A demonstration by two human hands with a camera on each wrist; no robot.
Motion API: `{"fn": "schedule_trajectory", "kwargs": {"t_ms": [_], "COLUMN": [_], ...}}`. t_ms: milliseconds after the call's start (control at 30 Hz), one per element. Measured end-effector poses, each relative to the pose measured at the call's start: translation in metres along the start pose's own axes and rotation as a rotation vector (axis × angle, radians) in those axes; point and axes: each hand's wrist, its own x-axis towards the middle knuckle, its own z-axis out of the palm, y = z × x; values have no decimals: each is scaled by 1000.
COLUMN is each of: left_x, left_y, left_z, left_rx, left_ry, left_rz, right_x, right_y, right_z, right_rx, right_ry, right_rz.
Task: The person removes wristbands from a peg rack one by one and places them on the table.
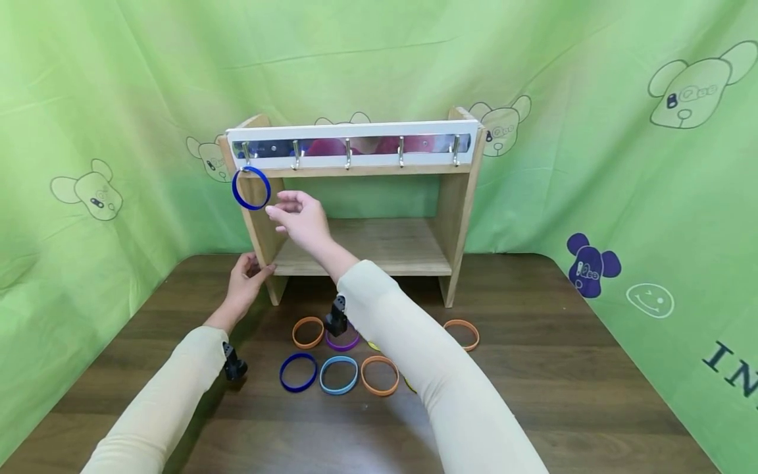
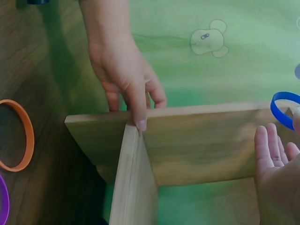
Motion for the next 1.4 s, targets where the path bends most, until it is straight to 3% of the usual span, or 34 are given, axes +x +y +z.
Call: {"fn": "schedule_trajectory", "kwargs": {"t_ms": [100,333,467,933,1400], "left_x": [-1,-14,-16,-14,-14], "left_y": [3,31,35,35,35], "left_z": [0,2,2,0,-1], "left_rx": [-9,37,41,33,49], "left_ry": [-7,-19,-11,-21,-41], "left_rz": [-5,1,1,30,-5], "right_x": [2,6,7,9,9], "right_y": [0,-2,-3,-6,-12], "right_z": [3,7,10,15,21], "right_rx": [8,16,28,111,148], "right_ry": [6,5,12,33,70], "right_rz": [20,37,44,21,4]}}
